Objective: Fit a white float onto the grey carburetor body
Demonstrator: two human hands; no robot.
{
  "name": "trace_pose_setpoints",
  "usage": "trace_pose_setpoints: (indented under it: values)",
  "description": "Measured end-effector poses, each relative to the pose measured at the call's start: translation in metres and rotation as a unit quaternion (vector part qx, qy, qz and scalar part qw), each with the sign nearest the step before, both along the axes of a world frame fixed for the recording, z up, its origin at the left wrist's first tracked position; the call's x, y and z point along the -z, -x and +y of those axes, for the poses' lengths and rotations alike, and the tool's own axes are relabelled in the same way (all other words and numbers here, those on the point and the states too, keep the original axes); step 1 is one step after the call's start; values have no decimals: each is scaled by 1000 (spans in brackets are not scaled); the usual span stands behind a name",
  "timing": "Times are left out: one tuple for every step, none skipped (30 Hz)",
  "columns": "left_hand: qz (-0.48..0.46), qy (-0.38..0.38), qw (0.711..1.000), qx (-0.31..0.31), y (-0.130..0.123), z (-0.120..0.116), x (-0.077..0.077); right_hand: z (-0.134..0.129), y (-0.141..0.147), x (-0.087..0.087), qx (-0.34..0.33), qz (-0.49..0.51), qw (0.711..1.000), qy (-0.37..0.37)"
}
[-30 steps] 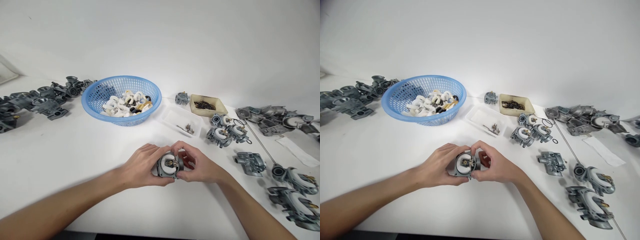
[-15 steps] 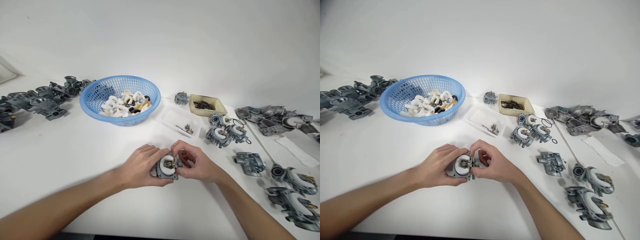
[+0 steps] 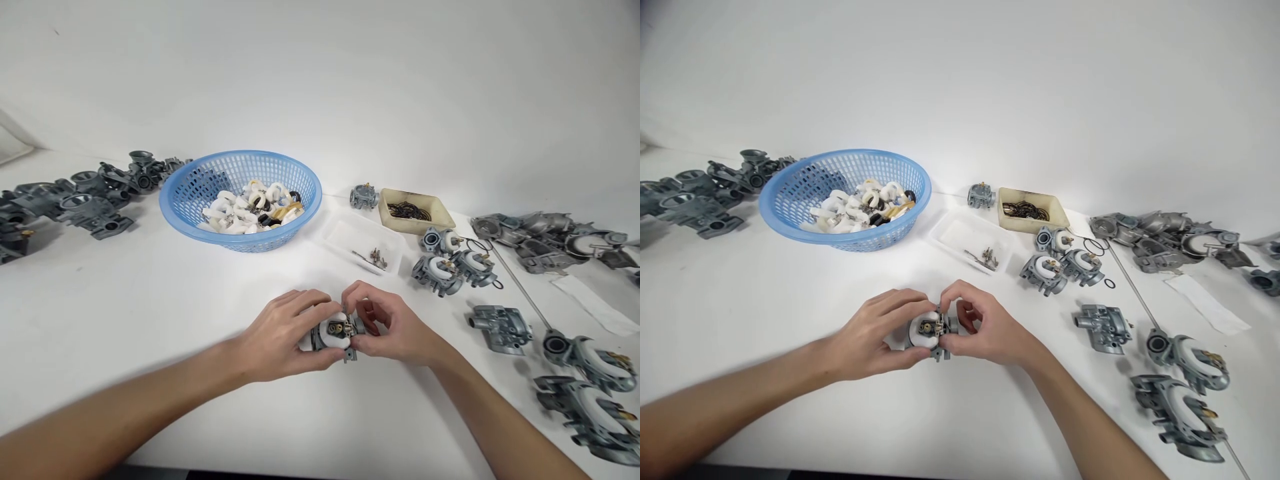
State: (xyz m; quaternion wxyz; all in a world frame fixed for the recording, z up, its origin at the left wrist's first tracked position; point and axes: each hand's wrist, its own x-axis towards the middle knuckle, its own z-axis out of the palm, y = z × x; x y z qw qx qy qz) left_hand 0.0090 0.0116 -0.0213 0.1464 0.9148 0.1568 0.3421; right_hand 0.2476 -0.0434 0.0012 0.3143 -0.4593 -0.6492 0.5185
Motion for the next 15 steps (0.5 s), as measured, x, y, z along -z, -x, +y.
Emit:
trace_pose_setpoints:
  values:
    - [1, 3, 1000, 1, 0, 0, 0, 0, 0, 0, 0, -1, 1000, 1]
    - [2, 7, 1000, 1, 0, 0, 0, 0, 0, 0, 0, -1, 1000, 2]
    - [3, 11, 1000, 2, 0, 0, 0, 0, 0, 0, -1, -1, 1000, 2]
    - [2, 14, 1000, 2, 0, -1, 0, 0, 0, 1, 0, -1, 1000, 2]
    - [1, 16, 1000, 3, 0, -1, 0, 0, 0, 1, 0, -1, 1000, 2]
    - [1, 18, 1000, 5, 1, -1, 0, 0, 0, 1, 0, 1, 1000, 1]
    - [2, 20, 1000, 5, 1, -1, 0, 0, -1, 1, -2, 5, 1000, 0]
    - [2, 23, 1000, 5, 1, -1, 0, 1, -1, 1, -6, 10, 1000, 0]
    - [3, 25, 1000, 5, 0, -1, 1, 1, -2, 2, -12, 16, 1000, 0]
    - [4, 26, 1000, 4, 0, -1, 1, 1, -2, 2, -18, 23, 1000, -1]
    - [6, 25, 1000, 3, 0, -2, 1, 2, -3, 2, -24, 29, 999, -2]
    - [7, 23, 1000, 2, 0, -2, 1, 2, -4, 2, -28, 35, 999, -5]
    - [8, 21, 1000, 2, 0, -2, 1, 2, -5, 2, -30, 40, 999, -9]
    - [10, 21, 1000, 2, 0, -1, 1, 2, -5, 2, -30, 43, 999, -14]
    - [12, 23, 1000, 2, 0, -1, 1, 2, -6, 2, -29, 46, 998, -19]
